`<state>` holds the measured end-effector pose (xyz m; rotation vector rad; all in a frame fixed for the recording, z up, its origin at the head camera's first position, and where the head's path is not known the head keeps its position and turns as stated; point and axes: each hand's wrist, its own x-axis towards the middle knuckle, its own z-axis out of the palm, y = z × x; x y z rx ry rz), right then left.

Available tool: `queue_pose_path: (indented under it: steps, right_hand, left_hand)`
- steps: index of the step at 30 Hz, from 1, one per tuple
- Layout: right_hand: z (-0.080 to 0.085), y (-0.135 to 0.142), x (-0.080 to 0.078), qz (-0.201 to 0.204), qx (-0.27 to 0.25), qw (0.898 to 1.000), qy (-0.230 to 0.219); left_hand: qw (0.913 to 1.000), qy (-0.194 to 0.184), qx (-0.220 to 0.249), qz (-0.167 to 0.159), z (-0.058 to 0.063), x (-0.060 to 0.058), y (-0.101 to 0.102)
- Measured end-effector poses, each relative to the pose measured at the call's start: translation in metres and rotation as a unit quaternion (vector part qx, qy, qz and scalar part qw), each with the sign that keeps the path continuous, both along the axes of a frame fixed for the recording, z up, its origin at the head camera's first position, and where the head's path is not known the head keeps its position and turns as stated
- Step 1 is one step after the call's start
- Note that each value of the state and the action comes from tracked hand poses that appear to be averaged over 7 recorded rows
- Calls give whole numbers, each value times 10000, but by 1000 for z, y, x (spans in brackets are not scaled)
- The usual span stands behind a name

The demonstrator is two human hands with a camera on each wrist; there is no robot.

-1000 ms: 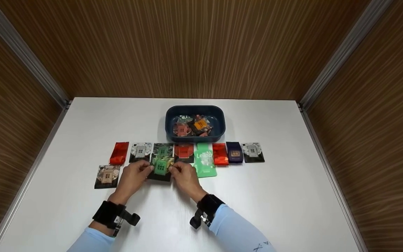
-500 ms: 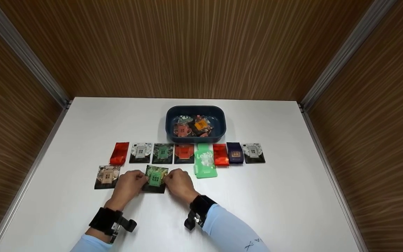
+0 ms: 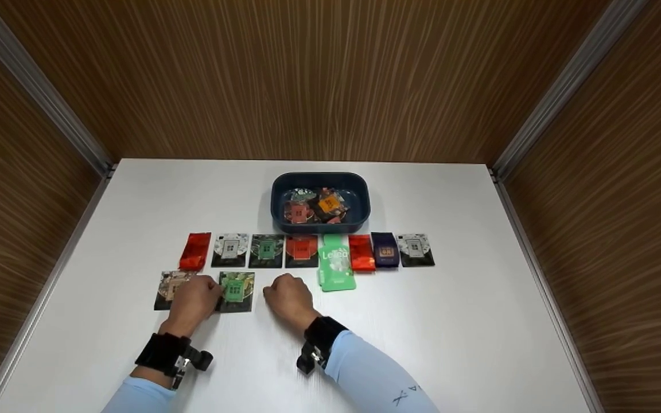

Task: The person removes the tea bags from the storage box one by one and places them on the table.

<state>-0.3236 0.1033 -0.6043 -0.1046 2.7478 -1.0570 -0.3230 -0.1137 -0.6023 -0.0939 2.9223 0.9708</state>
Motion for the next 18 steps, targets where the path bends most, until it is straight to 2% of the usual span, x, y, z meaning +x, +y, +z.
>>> queue_pose_path:
  steps: [5, 11, 18]
  right_hand:
    - [-1, 2, 1, 24, -136, 9999, -35]
    - [-1, 4, 1, 47, -194, 9998, -13]
    - [-3, 4, 1, 50, -166, 9999, 5]
  left_hand:
    - [9994, -160, -241, 180, 4, -2, -13]
    - [9987, 23, -360, 363, 5, -6, -19]
    - [9974, 342, -523, 355, -2, -8, -21]
